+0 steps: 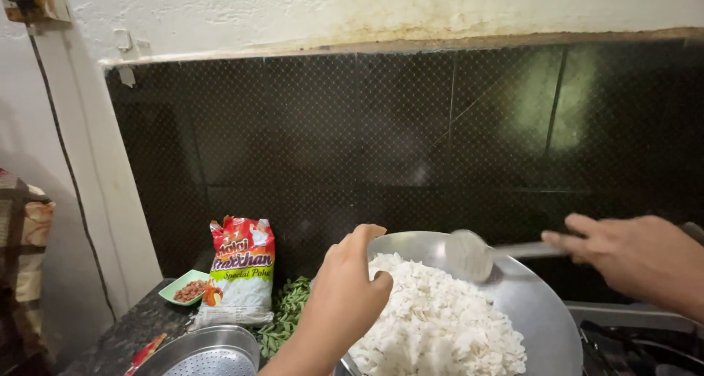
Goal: Stirring and preparing poha (flattened rice) in a pan on a kitchen stove.
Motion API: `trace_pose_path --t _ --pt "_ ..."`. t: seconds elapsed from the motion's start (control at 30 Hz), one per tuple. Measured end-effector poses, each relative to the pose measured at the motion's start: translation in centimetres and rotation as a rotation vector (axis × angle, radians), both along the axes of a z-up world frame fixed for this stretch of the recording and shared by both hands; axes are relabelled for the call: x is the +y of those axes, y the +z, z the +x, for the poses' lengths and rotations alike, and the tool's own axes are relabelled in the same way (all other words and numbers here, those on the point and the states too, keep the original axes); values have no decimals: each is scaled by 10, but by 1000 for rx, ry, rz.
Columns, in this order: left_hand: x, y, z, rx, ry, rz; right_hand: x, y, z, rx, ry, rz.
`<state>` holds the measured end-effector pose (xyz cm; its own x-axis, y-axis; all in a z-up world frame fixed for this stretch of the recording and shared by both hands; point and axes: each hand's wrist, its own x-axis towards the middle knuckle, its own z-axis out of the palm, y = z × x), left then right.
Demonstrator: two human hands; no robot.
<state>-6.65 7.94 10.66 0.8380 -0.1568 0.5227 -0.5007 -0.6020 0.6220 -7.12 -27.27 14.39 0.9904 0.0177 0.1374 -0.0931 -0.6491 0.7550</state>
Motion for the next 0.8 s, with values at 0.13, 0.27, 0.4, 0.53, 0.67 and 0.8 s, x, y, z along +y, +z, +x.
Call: trace_pose_path --t 0.13,0.27,0.4,0.53,0.67,0.8 --pt "0 2 -4 118 28 15 -10 -20 7 221 -107 148" --pt "3 -8 4 22 -24 -15 3 -33 5 339 96 524" --pt "3 6 -7 166 12 13 45 -20 -10 307 -26 657" --pt "6 -4 3 118 -33 -19 24 -30 18 326 -130 704" --pt "10 -1 1 108 -27 -15 -24 -38 45 335 -248 966" --pt "7 1 4 141 -25 -11 -24 2 26 272 -373 1019"
